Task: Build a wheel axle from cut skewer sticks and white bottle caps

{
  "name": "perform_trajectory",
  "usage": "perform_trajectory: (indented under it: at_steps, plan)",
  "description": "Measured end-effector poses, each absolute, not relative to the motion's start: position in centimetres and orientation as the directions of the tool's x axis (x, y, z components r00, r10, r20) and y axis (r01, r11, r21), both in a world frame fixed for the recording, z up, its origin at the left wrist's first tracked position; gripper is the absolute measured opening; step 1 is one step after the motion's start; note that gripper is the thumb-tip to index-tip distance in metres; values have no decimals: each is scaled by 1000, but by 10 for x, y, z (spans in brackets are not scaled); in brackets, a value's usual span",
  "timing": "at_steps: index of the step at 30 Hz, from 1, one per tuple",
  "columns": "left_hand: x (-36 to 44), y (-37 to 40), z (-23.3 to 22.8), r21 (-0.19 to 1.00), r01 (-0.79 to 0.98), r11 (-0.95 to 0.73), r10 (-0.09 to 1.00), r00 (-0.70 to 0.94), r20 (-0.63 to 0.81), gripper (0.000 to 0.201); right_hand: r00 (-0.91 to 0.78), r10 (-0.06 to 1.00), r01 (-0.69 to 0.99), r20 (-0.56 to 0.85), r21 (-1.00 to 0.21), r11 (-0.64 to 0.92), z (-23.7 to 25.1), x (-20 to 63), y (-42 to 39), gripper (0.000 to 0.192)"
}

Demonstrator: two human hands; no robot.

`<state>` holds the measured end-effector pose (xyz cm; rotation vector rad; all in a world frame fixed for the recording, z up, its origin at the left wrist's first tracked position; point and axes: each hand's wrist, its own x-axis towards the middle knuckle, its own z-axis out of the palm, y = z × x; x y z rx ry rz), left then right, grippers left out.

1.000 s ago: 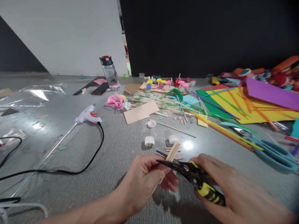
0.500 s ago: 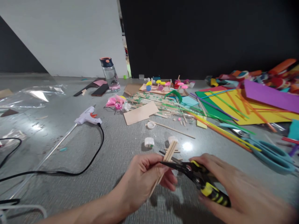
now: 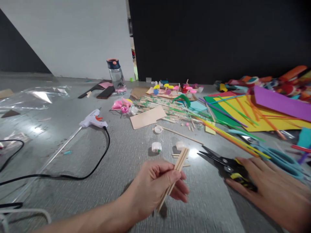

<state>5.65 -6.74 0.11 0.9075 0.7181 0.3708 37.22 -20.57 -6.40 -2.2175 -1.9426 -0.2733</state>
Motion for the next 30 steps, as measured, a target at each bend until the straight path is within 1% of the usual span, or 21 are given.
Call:
perform_trajectory:
  at_steps: [1, 2, 3, 4, 5, 6, 7, 8, 9, 10, 11, 13, 16, 23, 28, 29, 30]
  plan:
    - [57, -68, 1, 817, 10, 577, 567, 715, -409, 39, 110, 961, 992, 252, 25, -120, -55, 363, -202, 61]
    - [57, -69, 0, 816, 17, 578, 560, 719, -412, 40, 90, 962, 994, 258, 39, -103, -44, 352, -198, 65]
    - [58, -69, 0, 814, 26, 580, 552, 723, -416, 41, 93, 957, 995, 275, 3, -97, -32, 339, -193, 67]
    - [58, -70, -1, 811, 35, 584, 542, 727, -422, 41, 128, 954, 988, 272, -115, -100, -19, 324, -187, 58]
    - [58, -71, -2, 808, 43, 587, 534, 730, -427, 42, 124, 971, 955, 204, -289, -62, -8, 308, -180, 48]
    - [58, -72, -3, 807, 48, 589, 527, 734, -429, 44, 121, 989, 875, 91, -480, -63, 2, 293, -172, 42]
    - [58, -73, -4, 808, 51, 586, 521, 740, -425, 44, 105, 994, 745, -2, -662, -80, 9, 278, -164, 35]
    - [58, -73, -6, 812, 54, 581, 516, 747, -419, 45, 38, 995, 589, -90, -802, -95, 14, 264, -155, 32]
    - [58, -73, -7, 817, 57, 574, 511, 755, -411, 45, -43, 990, 439, -131, -893, -100, 16, 253, -146, 30]
    - [58, -73, -8, 823, 62, 565, 506, 761, -405, 44, -76, 986, 319, -148, -941, -116, 16, 244, -138, 28]
    - [58, -73, -9, 829, 70, 555, 503, 765, -402, 44, -85, 985, 219, -152, -967, -130, 13, 238, -131, 28]
    - [58, -70, -11, 844, 84, 530, 504, 769, -393, 42, -62, 985, 99, -160, -983, -153, 7, 231, -121, 32]
    - [59, -66, -12, 863, 82, 499, 509, 777, -369, 38, -10, 984, 40, -178, -983, -178, -1, 232, -114, 37]
    - [67, -64, -12, 869, 60, 491, 567, 736, -371, 29, 68, 983, 36, -171, -984, -174, -9, 239, -108, 40]
    - [71, -64, -12, 873, 71, 482, 583, 718, -380, 30, 16, 977, 65, -211, -975, -211, -1, 241, -106, 46]
    - [71, -64, -13, 866, 72, 495, 588, 706, -395, 30, 6, 975, 90, -223, -971, -223, 5, 246, -107, 48]
    - [71, -64, -14, 857, 72, 510, 594, 692, -411, 30, 20, 976, 164, -217, -962, -218, 10, 254, -111, 49]
